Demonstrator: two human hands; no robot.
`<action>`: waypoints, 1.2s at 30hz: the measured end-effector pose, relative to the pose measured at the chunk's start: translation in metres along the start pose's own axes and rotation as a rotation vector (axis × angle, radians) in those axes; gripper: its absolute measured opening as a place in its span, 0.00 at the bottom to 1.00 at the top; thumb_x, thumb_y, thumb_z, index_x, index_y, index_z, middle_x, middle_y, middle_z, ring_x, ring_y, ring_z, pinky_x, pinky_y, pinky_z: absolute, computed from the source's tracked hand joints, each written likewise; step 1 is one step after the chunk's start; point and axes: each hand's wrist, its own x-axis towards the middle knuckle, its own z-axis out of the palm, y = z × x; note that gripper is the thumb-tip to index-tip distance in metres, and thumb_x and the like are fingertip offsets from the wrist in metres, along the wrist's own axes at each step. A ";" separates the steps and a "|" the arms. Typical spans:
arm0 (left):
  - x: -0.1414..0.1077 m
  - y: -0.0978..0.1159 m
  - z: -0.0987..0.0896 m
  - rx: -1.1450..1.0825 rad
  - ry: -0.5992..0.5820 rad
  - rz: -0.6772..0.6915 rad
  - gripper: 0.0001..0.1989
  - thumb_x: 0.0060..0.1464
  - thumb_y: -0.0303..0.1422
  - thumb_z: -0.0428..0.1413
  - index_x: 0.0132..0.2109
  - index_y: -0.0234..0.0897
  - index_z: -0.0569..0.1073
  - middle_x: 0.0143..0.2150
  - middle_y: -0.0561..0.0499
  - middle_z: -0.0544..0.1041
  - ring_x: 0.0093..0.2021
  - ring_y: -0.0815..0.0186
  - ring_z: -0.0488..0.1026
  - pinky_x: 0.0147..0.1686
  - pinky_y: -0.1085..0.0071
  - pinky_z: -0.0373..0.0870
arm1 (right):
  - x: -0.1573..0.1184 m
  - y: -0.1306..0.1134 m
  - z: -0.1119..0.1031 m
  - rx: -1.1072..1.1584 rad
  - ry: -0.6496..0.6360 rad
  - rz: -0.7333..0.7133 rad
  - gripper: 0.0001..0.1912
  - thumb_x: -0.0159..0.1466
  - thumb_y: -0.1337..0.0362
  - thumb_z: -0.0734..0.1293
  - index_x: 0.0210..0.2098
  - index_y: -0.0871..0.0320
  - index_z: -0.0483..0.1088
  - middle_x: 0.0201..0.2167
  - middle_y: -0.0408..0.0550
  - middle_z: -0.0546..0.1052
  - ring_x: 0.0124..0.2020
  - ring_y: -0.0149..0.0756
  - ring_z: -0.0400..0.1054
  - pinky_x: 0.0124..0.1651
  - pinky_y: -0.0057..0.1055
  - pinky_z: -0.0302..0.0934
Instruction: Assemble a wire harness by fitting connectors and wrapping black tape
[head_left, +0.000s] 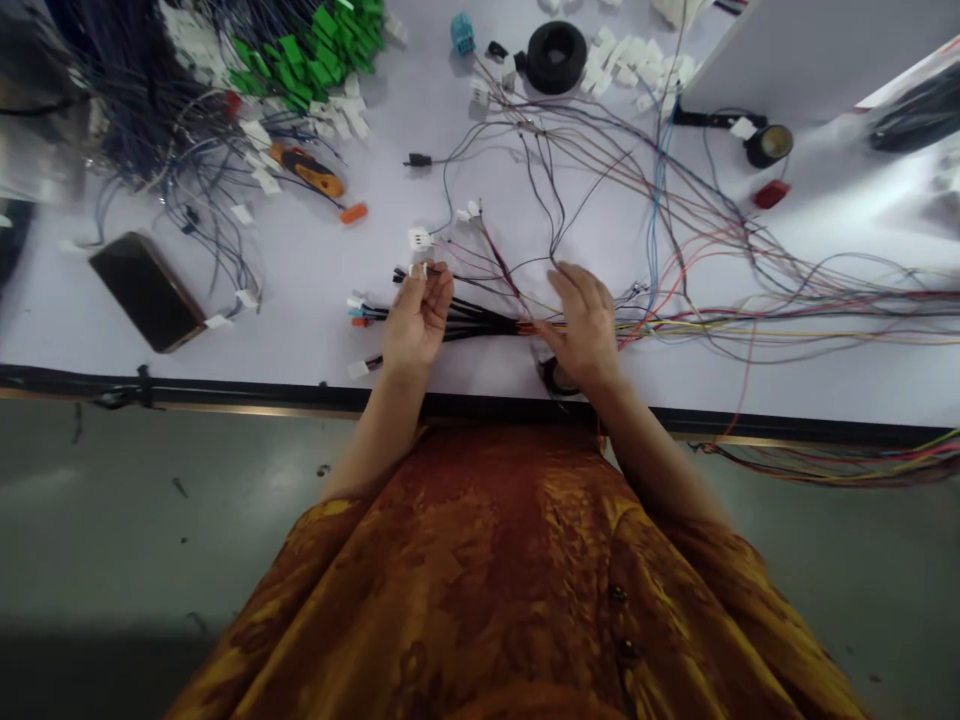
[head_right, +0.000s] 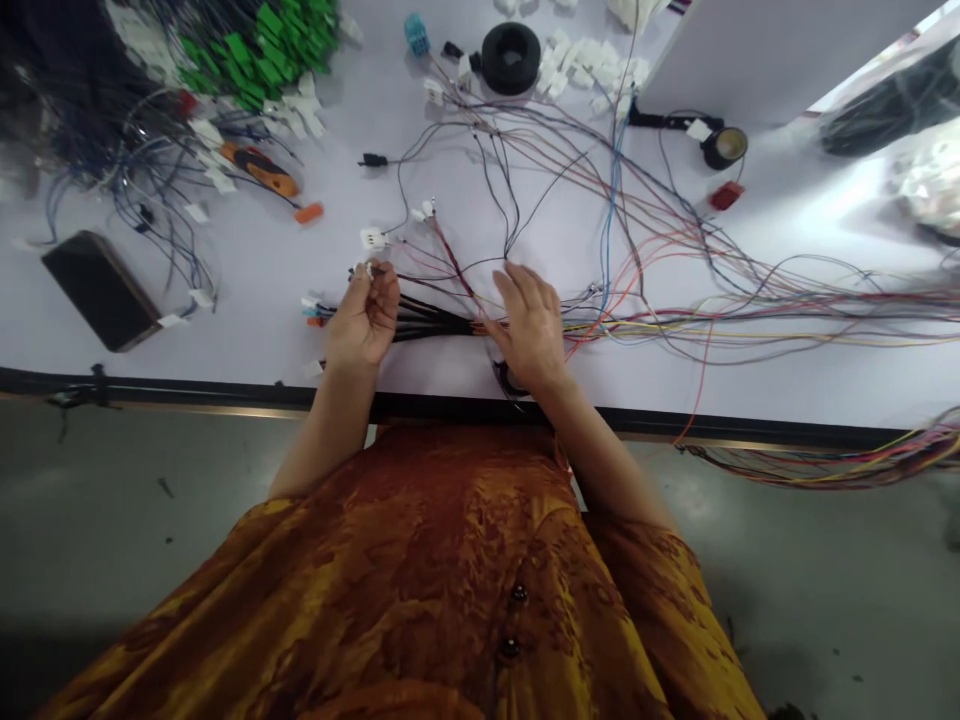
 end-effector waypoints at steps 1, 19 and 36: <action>0.001 0.001 -0.001 0.018 -0.021 0.009 0.08 0.64 0.38 0.60 0.40 0.38 0.79 0.43 0.49 0.83 0.49 0.67 0.81 0.50 0.76 0.79 | -0.010 0.004 -0.008 -0.002 -0.016 0.047 0.23 0.67 0.56 0.64 0.59 0.58 0.68 0.58 0.60 0.73 0.60 0.55 0.64 0.61 0.54 0.60; -0.006 0.018 0.010 0.085 -0.061 0.087 0.05 0.62 0.34 0.61 0.37 0.38 0.78 0.39 0.50 0.84 0.39 0.69 0.83 0.42 0.77 0.81 | -0.037 0.011 -0.036 0.029 0.196 0.101 0.12 0.68 0.63 0.63 0.47 0.56 0.75 0.46 0.54 0.80 0.49 0.47 0.74 0.55 0.47 0.67; -0.005 0.038 0.011 0.346 -0.102 0.047 0.12 0.57 0.42 0.65 0.38 0.38 0.79 0.41 0.48 0.83 0.38 0.66 0.83 0.37 0.74 0.79 | 0.124 -0.051 0.006 1.084 -0.331 0.417 0.08 0.64 0.61 0.70 0.34 0.55 0.66 0.20 0.36 0.61 0.18 0.22 0.50 0.17 0.20 0.44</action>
